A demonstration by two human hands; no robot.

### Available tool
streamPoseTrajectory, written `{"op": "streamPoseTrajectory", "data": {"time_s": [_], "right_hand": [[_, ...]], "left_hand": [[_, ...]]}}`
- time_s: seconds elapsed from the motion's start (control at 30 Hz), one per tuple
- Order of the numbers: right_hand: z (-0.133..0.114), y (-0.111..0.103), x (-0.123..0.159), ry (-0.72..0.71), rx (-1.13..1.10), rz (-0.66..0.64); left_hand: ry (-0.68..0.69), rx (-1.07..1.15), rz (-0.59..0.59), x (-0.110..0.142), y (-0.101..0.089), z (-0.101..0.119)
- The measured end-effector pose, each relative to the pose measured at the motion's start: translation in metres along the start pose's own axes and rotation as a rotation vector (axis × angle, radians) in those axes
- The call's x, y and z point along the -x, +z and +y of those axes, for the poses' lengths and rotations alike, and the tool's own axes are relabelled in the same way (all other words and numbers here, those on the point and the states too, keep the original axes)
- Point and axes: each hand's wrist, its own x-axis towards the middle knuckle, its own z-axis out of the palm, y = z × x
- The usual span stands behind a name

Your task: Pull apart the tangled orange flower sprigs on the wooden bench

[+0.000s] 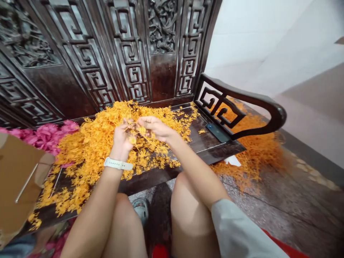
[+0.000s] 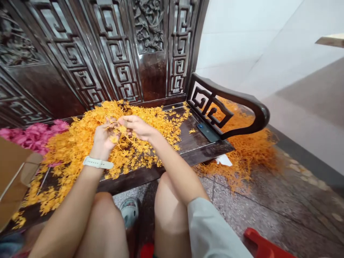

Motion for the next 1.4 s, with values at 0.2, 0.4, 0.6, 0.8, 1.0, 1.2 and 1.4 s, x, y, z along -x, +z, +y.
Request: {"op": "streamPoseTrajectory", "data": {"time_s": [0.2,0.4,0.6,0.8,1.0,1.2,1.4], "right_hand": [[-0.006,0.01,-0.007,-0.182,-0.429,0.144],[-0.01,-0.016,-0.012,-0.275,-0.328,0.5],[0.003,-0.028,-0.02,-0.14,-0.239,0.833],[0.009,-0.038,-0.016,-0.183,-0.206,0.895],[0.004,-0.044,-0.016,-0.196,-0.172,0.91],[0.008,-0.042,-0.021,-0.259,-0.2,0.929],[0.017,-0.04,-0.019,-0.325,-0.136,0.894]], "left_hand": [[0.095,0.338,-0.088,0.015,0.002,0.025],[-0.175,0.071,-0.154,0.02,0.01,0.02],[-0.153,-0.07,-0.15,0.021,0.024,-0.005],[-0.117,-0.081,-0.103,0.026,0.034,-0.023],[-0.262,0.151,-0.005,0.034,0.038,-0.025],[-0.292,0.242,0.022,0.04,0.042,-0.022],[-0.29,0.245,0.067,0.04,0.044,-0.022]]}}
